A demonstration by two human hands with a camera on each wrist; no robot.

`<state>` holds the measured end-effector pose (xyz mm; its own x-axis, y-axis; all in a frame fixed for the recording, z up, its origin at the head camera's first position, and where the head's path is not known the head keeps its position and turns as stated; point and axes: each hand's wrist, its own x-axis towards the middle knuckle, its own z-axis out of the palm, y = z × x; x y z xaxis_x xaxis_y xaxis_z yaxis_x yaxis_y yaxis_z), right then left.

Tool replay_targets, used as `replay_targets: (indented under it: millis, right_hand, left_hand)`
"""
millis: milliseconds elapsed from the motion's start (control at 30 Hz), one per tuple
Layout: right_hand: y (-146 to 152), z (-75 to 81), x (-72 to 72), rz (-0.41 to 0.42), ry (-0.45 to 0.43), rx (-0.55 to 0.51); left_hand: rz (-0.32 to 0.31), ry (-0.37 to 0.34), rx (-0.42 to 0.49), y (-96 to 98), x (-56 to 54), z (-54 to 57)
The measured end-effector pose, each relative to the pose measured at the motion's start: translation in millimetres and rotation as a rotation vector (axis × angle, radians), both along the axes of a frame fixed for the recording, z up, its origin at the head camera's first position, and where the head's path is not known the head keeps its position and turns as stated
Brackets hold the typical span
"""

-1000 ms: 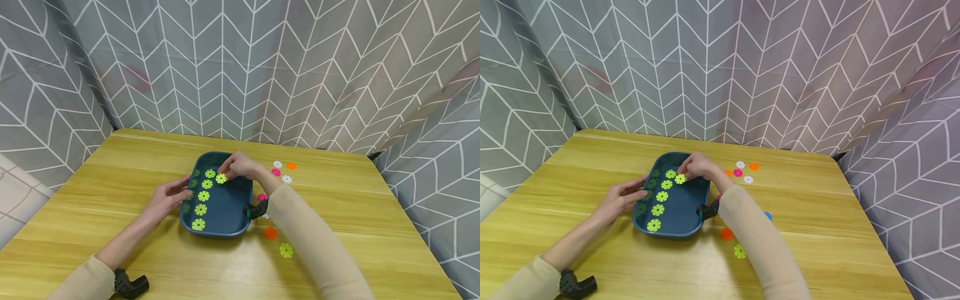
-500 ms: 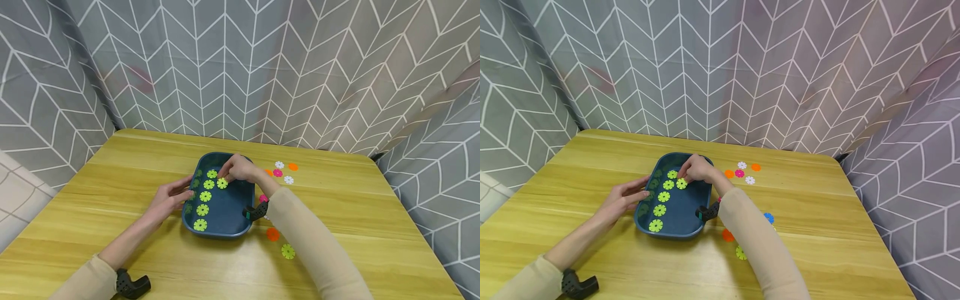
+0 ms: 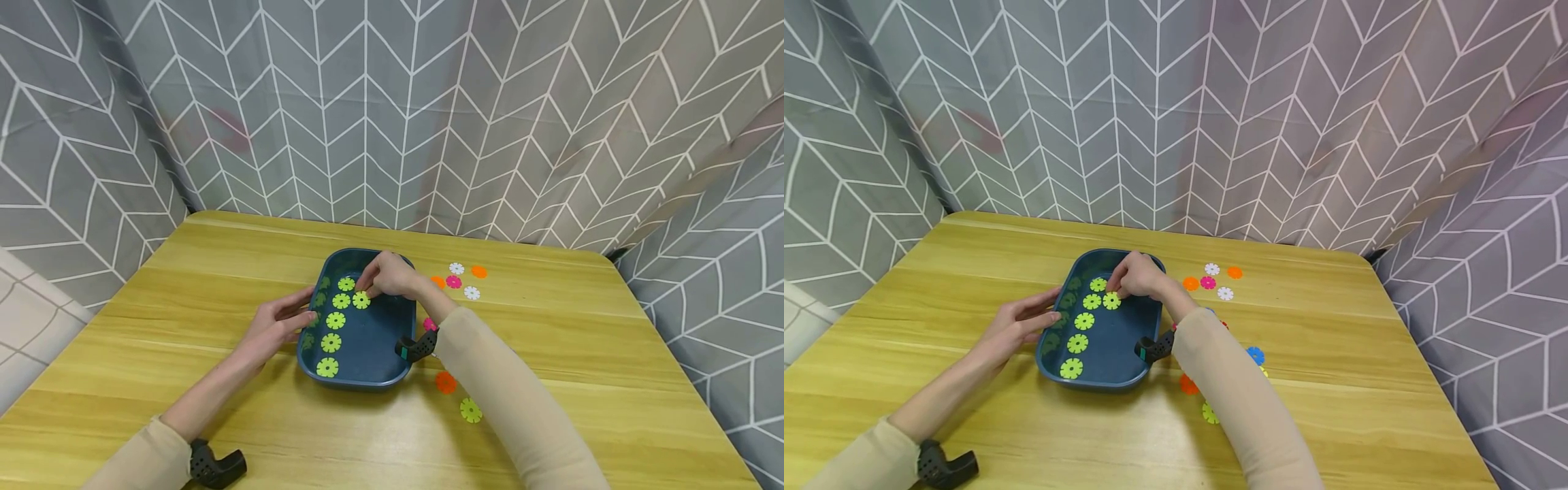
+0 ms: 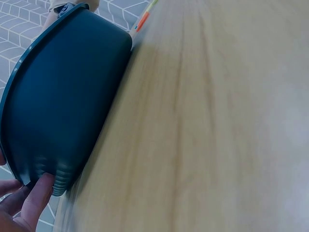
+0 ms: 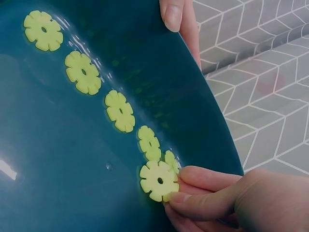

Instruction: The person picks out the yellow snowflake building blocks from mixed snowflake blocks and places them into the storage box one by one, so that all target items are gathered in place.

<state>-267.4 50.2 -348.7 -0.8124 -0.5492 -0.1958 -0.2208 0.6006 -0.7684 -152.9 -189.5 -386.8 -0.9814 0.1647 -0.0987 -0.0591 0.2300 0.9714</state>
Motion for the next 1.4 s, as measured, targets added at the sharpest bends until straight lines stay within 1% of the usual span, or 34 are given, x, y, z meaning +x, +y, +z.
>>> replay_targets:
  millis: [133,467,767,833,1000,1100,1233,1400]
  right_hand:
    - [-1.0,-1.4,-0.2,-0.017,0.020,0.009]
    - [-1.5,-3.6,-0.7,-0.034,0.026,-0.010]
    - [-1.1,-1.9,1.1,-0.038,0.042,-0.063]
    - [-0.1,0.8,2.0,-0.025,0.033,-0.091]
    - [5.5,10.0,5.2,-0.005,0.001,-0.205]
    - [10.4,15.0,8.6,-0.010,0.003,-0.231]
    - [20.5,20.0,13.5,-0.039,-0.008,-0.244]
    - [39.6,21.3,17.4,-0.090,-0.002,-0.314]
  left_hand:
    - [-0.002,-0.001,0.005,0.2,0.4,0.5]
    - [-0.009,-0.005,0.012,-0.1,0.3,0.5]
    - [-0.011,-0.001,0.014,0.1,0.1,0.6]
    - [-0.011,-0.002,0.017,0.2,0.3,0.7]
    - [-0.010,-0.003,0.024,1.0,1.2,2.6]
    - [-0.012,0.003,0.027,1.4,1.5,3.1]
    - [-0.012,0.006,0.031,1.9,0.9,1.7]
    - [-0.005,0.002,0.017,1.7,0.4,0.6]
